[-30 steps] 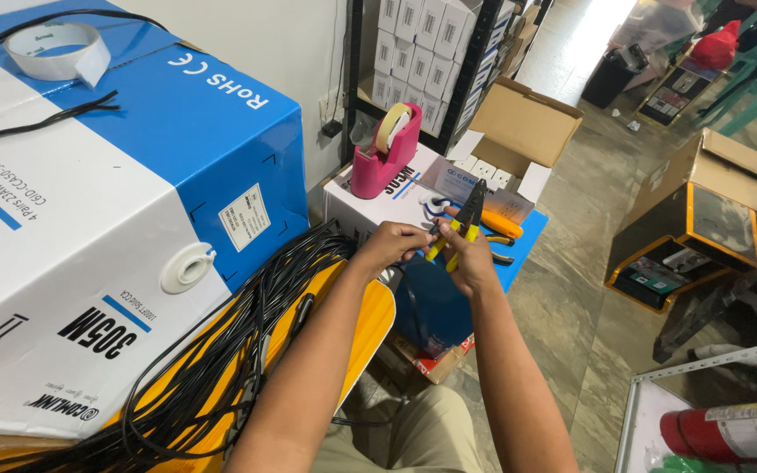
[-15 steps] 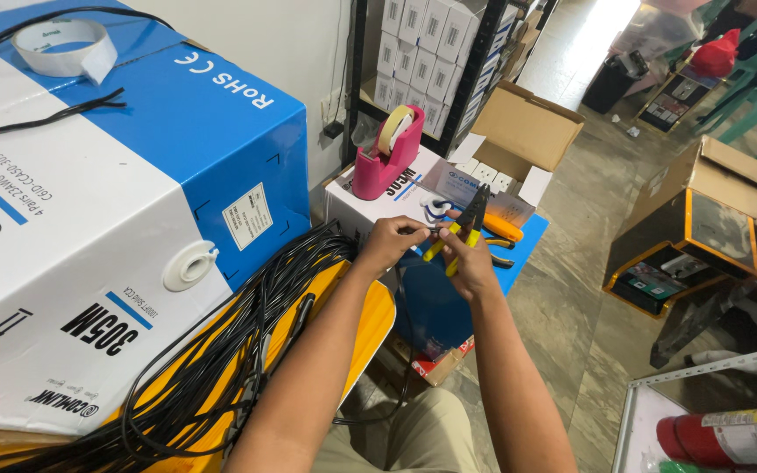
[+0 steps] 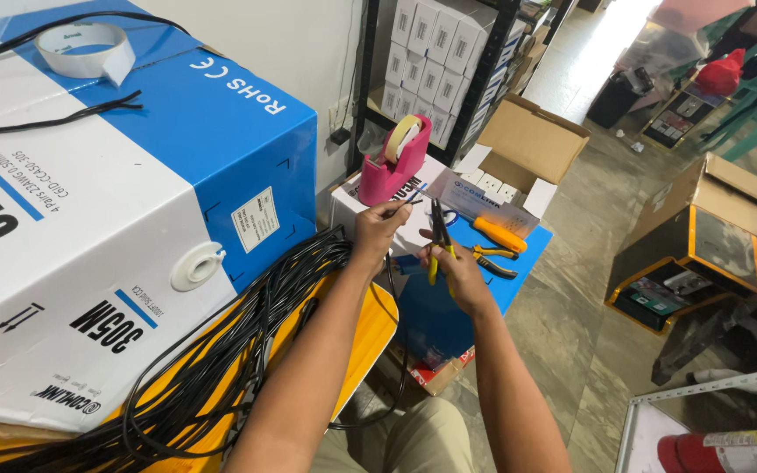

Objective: The person sits at a workbench assembling a white power strip. They hold the strip, use a screwdriver to work on its terminals, cut and strip black cable with pliers, and position cut wire lengths on the bench while handling the cable spool.

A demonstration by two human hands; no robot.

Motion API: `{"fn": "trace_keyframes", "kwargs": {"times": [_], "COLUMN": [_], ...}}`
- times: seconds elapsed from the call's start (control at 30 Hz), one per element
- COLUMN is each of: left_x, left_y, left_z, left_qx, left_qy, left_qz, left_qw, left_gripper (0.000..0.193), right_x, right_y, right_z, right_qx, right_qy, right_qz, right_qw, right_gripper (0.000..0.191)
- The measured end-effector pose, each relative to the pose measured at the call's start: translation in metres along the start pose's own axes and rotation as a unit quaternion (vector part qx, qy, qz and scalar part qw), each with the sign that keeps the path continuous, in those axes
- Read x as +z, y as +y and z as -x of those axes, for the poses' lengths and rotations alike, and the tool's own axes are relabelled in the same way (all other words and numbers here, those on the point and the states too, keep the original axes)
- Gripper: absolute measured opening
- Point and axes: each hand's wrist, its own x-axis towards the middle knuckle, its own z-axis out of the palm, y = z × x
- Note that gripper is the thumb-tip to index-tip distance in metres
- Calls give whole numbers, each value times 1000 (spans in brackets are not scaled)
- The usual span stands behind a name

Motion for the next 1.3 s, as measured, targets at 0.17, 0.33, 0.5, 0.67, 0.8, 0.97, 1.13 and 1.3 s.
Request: {"fn": "trace_keyframes", "kwargs": {"times": [0.17,0.33,0.5,0.67,0.8,0.97,1.13,1.3], "left_x": [5,7,7,6,3,0,-5,-5], "left_y": [10,15,16,22,29,26,15,16], "left_z": [1,4,5,3,3,-3,-8,-9], "left_qx": [-45,-52,-40,-9,14,4,-4,-17], "left_qy": [3,-2,-9,-28,-35,-59,-65,-55], "left_qz": [-9,-4,-15,-56,-121,-106,-51,-53], "left_qw": [999,999,999,998,992,993,997,997], "left_gripper": [29,29,25,24,24,24,24,26], "right_x": [6,12,15,18,20,21,22,22], "right_y": [-4,-7,-11,-14,-15,-15,-14,-16], "right_z": [4,7,8,10,11,11,11,11], "right_qx": [-27,-27,-18,-23,-16,-21,-26,-22], "right_qy": [-12,2,21,29,38,37,34,39], "right_qz": [72,100,130,151,164,197,188,206], "right_qw": [997,995,991,988,986,979,981,977], "right_gripper": [53,53,53,53,53,53,53,53]}}
